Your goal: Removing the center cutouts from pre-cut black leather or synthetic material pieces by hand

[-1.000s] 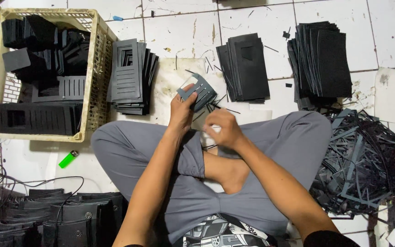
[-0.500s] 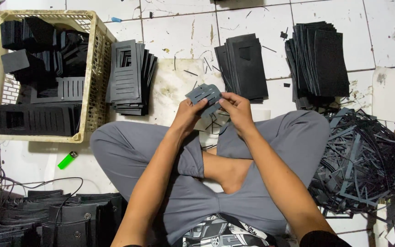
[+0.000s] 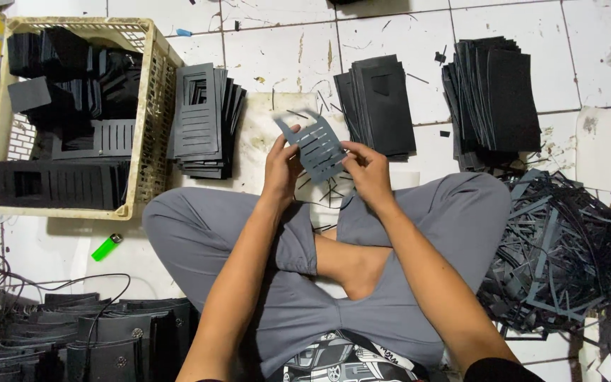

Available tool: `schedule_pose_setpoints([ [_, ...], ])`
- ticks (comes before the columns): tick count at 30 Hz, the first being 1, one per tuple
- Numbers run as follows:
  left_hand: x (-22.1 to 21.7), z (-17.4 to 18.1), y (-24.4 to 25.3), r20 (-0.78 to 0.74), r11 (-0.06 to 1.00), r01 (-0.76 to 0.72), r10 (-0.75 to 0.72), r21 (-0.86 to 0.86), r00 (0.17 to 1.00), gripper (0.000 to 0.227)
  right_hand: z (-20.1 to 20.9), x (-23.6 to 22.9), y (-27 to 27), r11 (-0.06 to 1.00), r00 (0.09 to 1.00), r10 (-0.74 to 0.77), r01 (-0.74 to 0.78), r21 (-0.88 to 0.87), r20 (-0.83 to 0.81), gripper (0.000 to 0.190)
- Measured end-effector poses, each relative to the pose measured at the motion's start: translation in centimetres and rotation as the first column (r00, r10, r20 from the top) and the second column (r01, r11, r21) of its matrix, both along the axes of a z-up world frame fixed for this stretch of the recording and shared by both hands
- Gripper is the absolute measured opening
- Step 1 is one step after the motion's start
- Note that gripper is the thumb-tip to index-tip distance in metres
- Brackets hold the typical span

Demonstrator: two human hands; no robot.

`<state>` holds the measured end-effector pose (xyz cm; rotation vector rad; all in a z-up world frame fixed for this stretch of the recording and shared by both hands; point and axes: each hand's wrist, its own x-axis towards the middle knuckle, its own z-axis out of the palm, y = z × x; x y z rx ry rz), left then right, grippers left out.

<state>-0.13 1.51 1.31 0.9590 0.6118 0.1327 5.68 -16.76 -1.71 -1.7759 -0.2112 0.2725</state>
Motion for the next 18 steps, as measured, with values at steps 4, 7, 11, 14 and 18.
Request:
schedule_pose_setpoints([
  [4,0.6,-8.5,1.4,-0.180,0.975,0.063,-0.023,0.215,0.983,0.058,1.4,-0.7,0.3,1.000,0.997,-0.012,0.013,-0.024,0.074,0.035],
  [7,0.4,-9.0,1.4,-0.345,0.968,0.119,-0.037,0.220,0.938,0.077,1.9,-1.1,0.7,0.995,0.963,-0.031,0.056,-0.084,0.269,0.037],
  [11,0.5,-7.4,0.2,-0.232,0.973,0.203,-0.224,-0.113,0.946,0.077,2.8,-1.8,1.9,0.966,0.618,0.181,0.033,-0.255,0.765,0.038],
  [14,0.2,-6.5,-0.5,-0.195,0.946,0.222,-0.270,-0.237,0.943,0.085,3.9,-3.6,2.4,0.934,0.597,0.357,-0.234,-0.270,0.718,0.028],
  [18,1.1,-13.7,2.6,-0.175,0.984,0.146,-0.163,-0.104,0.971,0.054,1.8,-4.1,2.1,0.928,0.715,0.340,-0.361,-0.094,0.611,0.028],
])
